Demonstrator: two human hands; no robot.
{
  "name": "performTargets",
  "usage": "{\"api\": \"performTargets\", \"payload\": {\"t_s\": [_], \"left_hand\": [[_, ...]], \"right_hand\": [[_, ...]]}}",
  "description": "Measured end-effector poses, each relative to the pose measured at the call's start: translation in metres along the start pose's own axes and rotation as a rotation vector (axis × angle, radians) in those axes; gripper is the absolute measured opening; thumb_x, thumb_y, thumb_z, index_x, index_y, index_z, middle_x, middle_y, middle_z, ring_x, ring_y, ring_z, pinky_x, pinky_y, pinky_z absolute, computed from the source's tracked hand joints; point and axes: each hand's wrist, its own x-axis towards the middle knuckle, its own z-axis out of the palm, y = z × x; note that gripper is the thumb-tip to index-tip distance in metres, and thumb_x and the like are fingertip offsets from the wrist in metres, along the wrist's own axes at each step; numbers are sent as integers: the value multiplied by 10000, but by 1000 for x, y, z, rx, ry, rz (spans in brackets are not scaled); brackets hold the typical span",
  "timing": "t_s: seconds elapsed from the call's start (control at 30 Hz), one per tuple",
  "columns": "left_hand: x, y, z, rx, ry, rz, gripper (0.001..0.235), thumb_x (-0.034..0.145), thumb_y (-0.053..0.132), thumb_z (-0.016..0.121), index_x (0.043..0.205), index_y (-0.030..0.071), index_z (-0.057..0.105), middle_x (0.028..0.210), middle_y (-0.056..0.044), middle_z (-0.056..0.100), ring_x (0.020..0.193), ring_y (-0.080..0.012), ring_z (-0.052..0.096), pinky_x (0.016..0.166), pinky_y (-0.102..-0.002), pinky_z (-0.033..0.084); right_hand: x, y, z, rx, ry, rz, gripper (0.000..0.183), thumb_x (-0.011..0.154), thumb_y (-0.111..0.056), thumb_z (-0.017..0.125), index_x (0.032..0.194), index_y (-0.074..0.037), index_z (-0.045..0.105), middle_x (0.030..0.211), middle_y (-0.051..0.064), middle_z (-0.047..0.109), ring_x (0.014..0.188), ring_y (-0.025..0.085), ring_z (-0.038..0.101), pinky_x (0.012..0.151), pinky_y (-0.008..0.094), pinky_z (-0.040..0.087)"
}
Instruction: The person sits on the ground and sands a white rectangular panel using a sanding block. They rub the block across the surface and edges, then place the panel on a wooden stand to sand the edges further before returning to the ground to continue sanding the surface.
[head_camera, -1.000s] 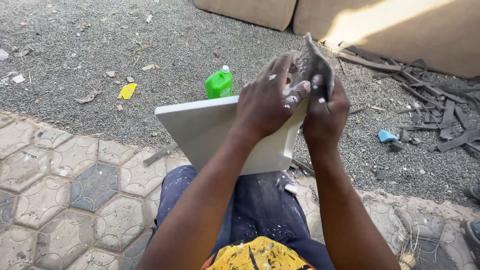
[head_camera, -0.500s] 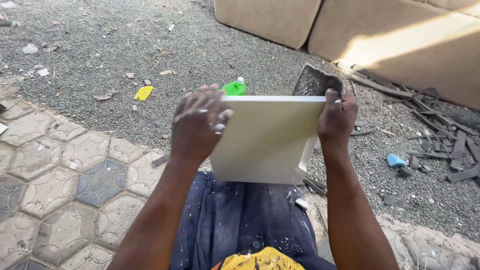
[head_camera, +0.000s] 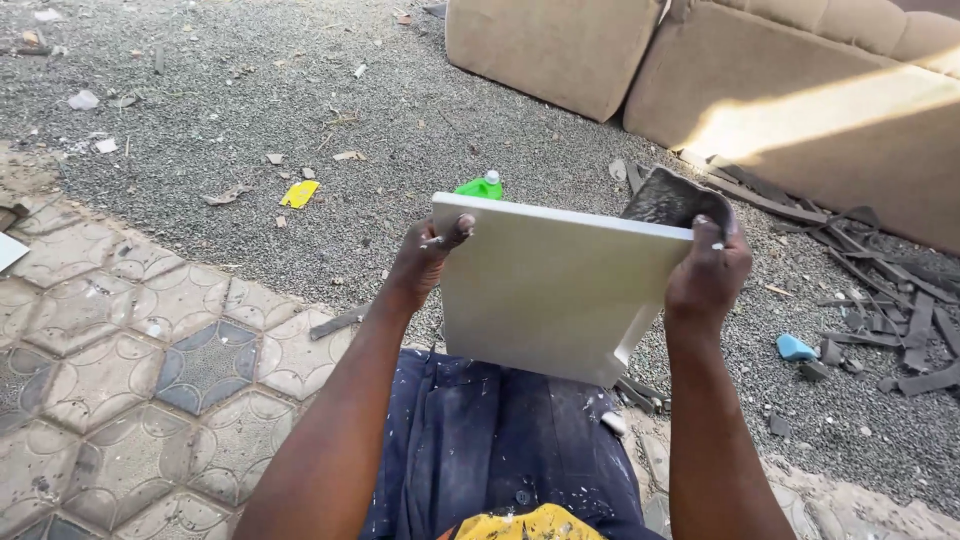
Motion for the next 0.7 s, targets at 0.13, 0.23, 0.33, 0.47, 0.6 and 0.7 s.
{"api": "performTargets", "payload": {"t_s": [0.13,0.23,0.33,0.47,0.6,0.7], "left_hand": [[-15,36,33,54,71,74,240,836,334,860,893,136,738,779,19,650,812,-87,578,802,-268,492],[-16,77,48,352,11,102,328,760,447,893,893,175,766,732,7,717,739,-91,669,780,-299,547],[-33,140,85,893,-86,109,539,799,629,718,971,118,738,855,-141,733,924,-369,720,844,-472,533],[-28,133,113,1232,-273,114,569,872,638,629,1001,91,717,944,-178,745,1022,-418,701,923,-548,517],[-27,74,122,1439,-407,128,435,865,498,596,997,117,759,890,-123,743,937,-370,725,858,-531,559],[-30,38,128,1505,-462,125,328,845,430,584,982,187,757,859,-56,726,911,-325,723,805,-521,573]], "right_hand": [[7,2,-10,145,78,43,236,914,-303,569,1044,-171,714,855,0,650,735,72,656,695,228,587],[9,45,-21,176,134,120,219,942,-312,582,1060,-173,704,825,36,667,697,108,680,679,265,604],[-28,31,-26,-108,16,102,276,1026,-178,440,1126,-84,680,962,162,670,904,237,657,830,350,527],[-62,41,-29,-324,-8,148,281,1086,-175,484,1189,18,661,1001,313,684,1011,480,670,897,581,484],[-113,51,-42,-613,-130,151,328,1109,-288,468,1171,-14,637,913,343,669,944,566,647,747,647,470],[-144,30,-52,-532,-255,235,373,1077,-353,461,1214,-64,653,1002,316,691,1041,562,627,841,677,467]]}}
